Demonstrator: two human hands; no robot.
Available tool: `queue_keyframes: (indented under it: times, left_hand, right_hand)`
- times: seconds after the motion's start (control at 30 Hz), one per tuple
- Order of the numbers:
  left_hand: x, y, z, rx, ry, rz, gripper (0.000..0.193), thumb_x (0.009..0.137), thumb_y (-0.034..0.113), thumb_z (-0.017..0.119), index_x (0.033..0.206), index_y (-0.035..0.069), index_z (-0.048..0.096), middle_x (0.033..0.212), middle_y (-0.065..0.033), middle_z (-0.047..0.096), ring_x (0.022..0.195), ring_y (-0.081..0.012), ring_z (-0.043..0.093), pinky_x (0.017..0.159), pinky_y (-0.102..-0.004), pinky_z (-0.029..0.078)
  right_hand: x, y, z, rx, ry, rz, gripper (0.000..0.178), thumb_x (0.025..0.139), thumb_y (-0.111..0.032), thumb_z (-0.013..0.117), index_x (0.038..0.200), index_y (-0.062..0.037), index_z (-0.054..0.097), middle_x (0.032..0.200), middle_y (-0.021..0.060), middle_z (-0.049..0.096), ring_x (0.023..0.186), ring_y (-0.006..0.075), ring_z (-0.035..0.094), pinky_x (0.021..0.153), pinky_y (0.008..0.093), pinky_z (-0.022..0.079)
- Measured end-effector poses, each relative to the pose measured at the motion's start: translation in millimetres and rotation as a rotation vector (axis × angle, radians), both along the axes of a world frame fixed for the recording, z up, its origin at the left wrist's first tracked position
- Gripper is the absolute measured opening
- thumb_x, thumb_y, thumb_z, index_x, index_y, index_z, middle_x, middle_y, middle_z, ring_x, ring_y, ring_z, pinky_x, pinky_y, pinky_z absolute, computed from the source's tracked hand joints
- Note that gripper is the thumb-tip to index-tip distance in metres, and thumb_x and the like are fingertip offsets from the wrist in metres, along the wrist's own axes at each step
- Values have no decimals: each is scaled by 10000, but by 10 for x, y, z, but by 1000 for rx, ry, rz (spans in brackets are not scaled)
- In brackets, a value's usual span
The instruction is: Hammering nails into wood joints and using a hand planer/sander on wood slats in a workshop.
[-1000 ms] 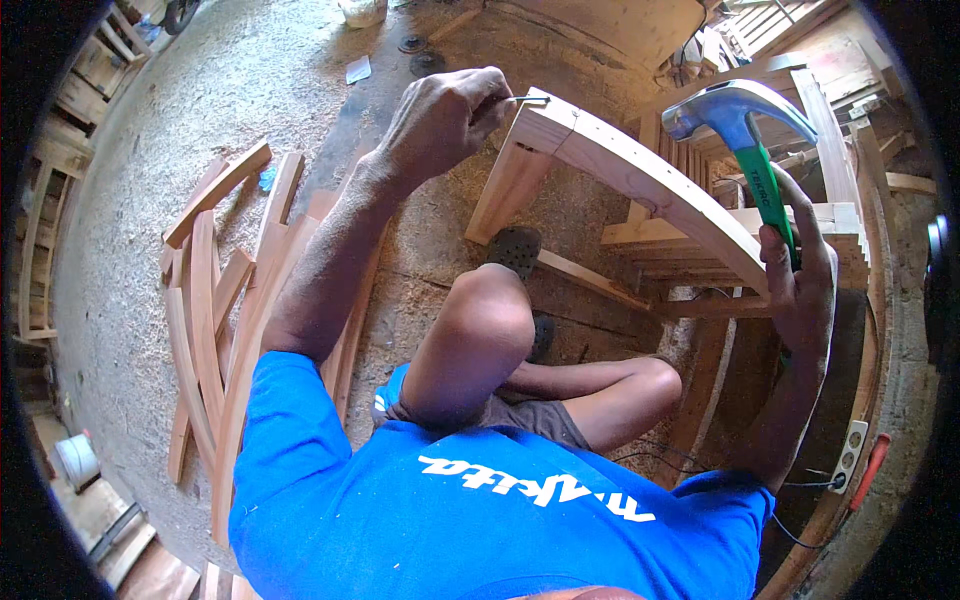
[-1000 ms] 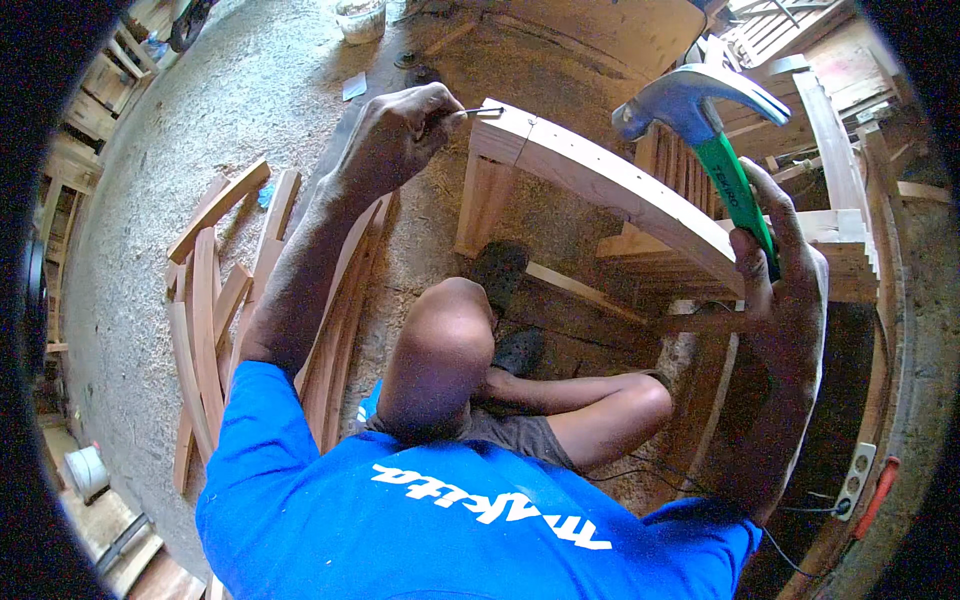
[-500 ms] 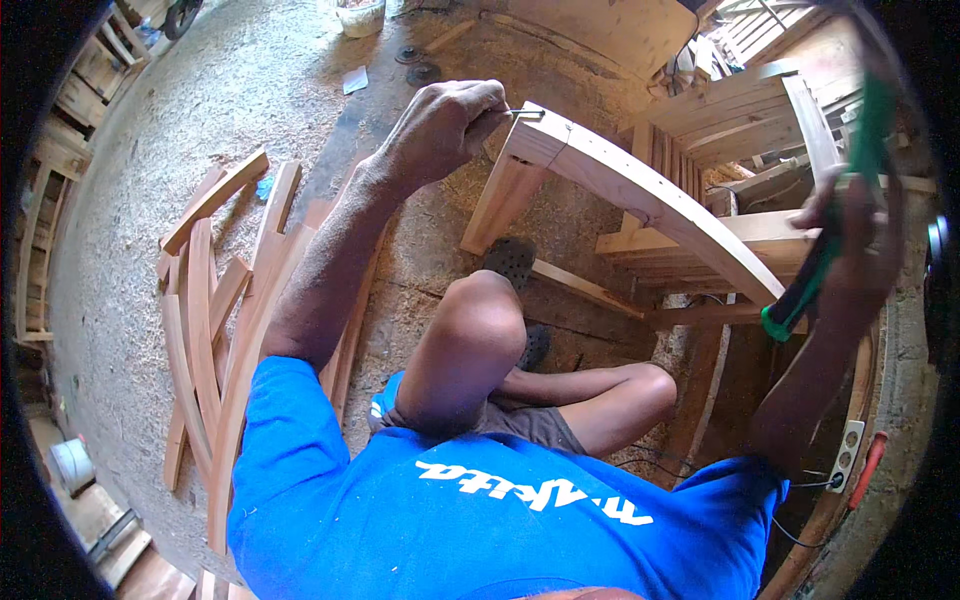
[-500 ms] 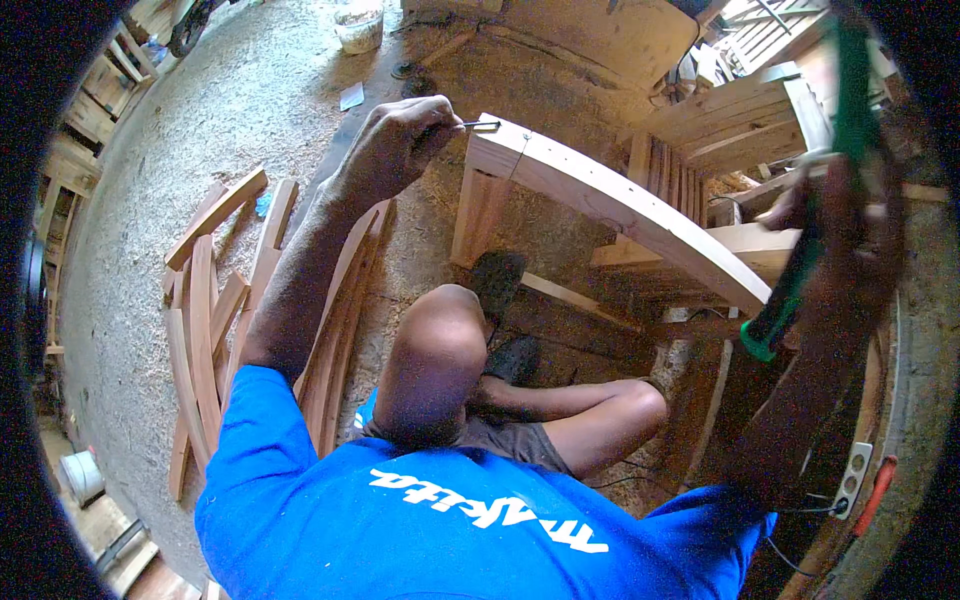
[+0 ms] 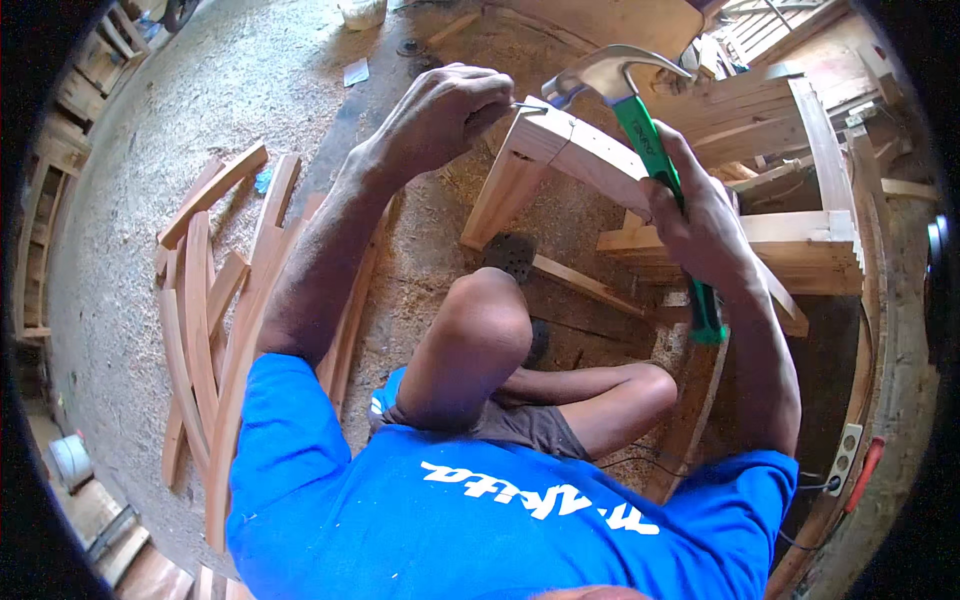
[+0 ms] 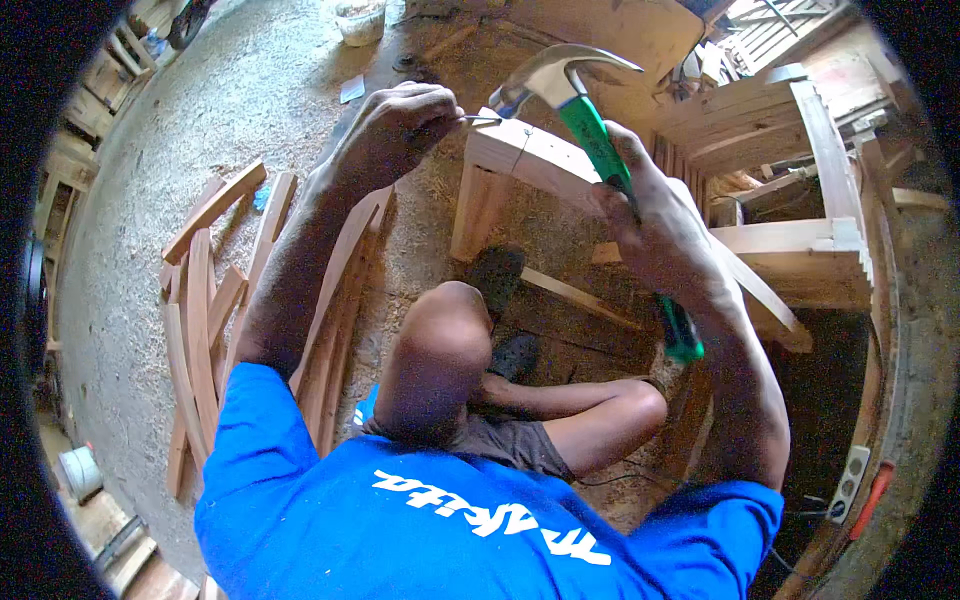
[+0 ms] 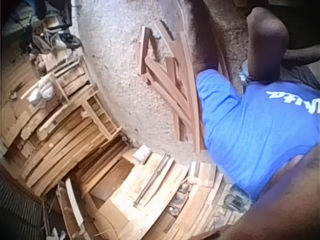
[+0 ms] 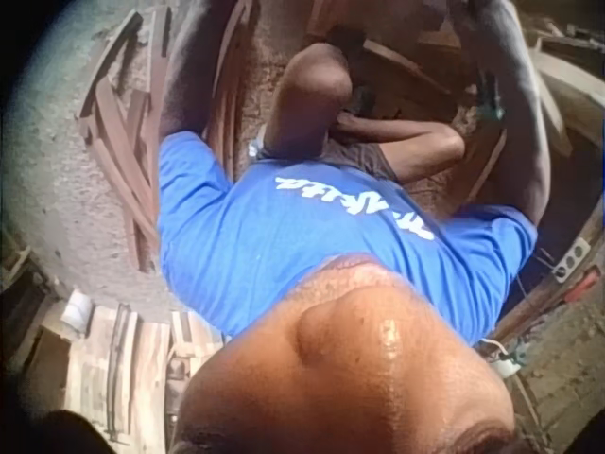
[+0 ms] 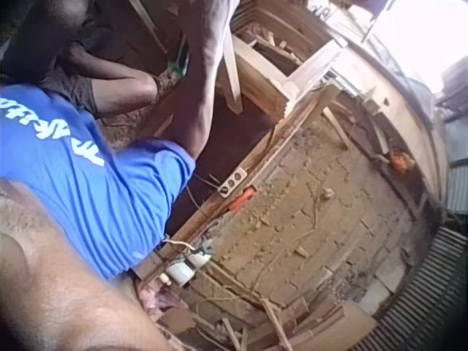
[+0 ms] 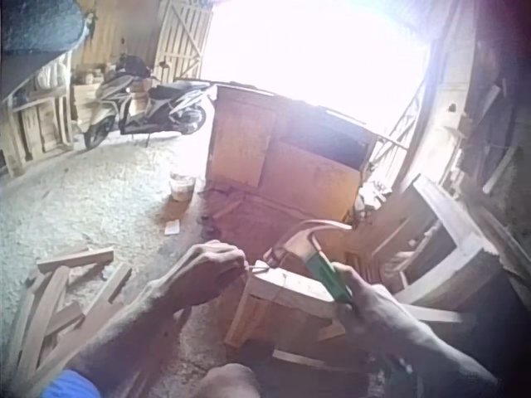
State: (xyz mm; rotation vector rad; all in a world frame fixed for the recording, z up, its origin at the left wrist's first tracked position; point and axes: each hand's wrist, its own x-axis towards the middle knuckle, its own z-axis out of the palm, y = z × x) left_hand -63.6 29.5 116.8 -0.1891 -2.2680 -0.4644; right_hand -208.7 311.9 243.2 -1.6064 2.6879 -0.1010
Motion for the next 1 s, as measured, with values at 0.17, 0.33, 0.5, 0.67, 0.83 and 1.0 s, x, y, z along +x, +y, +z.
queue_keyframes:
  times: [0.17, 0.33, 0.5, 0.67, 0.83, 1.0]
  left_hand:
    - [24, 63, 184, 53, -29, 8, 155, 946, 156, 678, 899, 18, 627, 847, -145, 669, 825, -330, 674, 727, -419, 543]
    - [56, 173, 232, 175, 28, 17, 149, 937, 137, 690, 913, 8, 619, 825, -170, 658, 788, -349, 672, 694, -423, 531]
    - [-123, 271, 214, 151, 18, -22, 146, 934, 116, 688, 906, 0, 603, 821, -190, 650, 779, -379, 664, 683, -427, 528]
    - [-123, 297, 151, 160, 5, -30, 149, 936, 111, 682, 903, -4, 593, 814, -197, 641, 775, -391, 658, 677, -434, 523]
    - [-161, 354, 157, 241, 13, -46, 138, 938, 100, 670, 900, -4, 587, 805, -202, 629, 770, -399, 652, 673, -441, 515]
    - [-152, 314, 214, 167, -56, -41, 149, 937, 106, 668, 891, -7, 583, 796, -197, 627, 756, -393, 651, 673, -439, 510]
  right_hand:
    - [292, 312, 385, -478, -550, -133, 482, 1005, -140, 581, 1472, -142, 464, 776, 27, 597, 585, 75, 515, 501, 239, 417]
    - [252, 477, 621, -849, -503, -117, 493, 1058, -238, 546, 1516, -121, 406, 805, 32, 580, 505, 47, 493, 425, 202, 391]
    - [215, 688, 720, -896, -560, -75, 499, 1054, -248, 552, 1507, -99, 405, 818, 45, 578, 499, 48, 487, 422, 201, 395]
    - [366, 701, 657, -802, -458, -127, 503, 1060, -238, 529, 1520, -90, 389, 818, 46, 576, 527, 38, 482, 456, 202, 398]
    - [387, 651, 662, -825, -430, -111, 499, 1034, -250, 576, 1487, -106, 426, 753, 19, 579, 514, 57, 489, 444, 211, 394]
    - [346, 690, 787, -768, -398, -50, 502, 1057, -260, 534, 1507, -87, 397, 817, 50, 585, 524, 53, 490, 458, 213, 404]
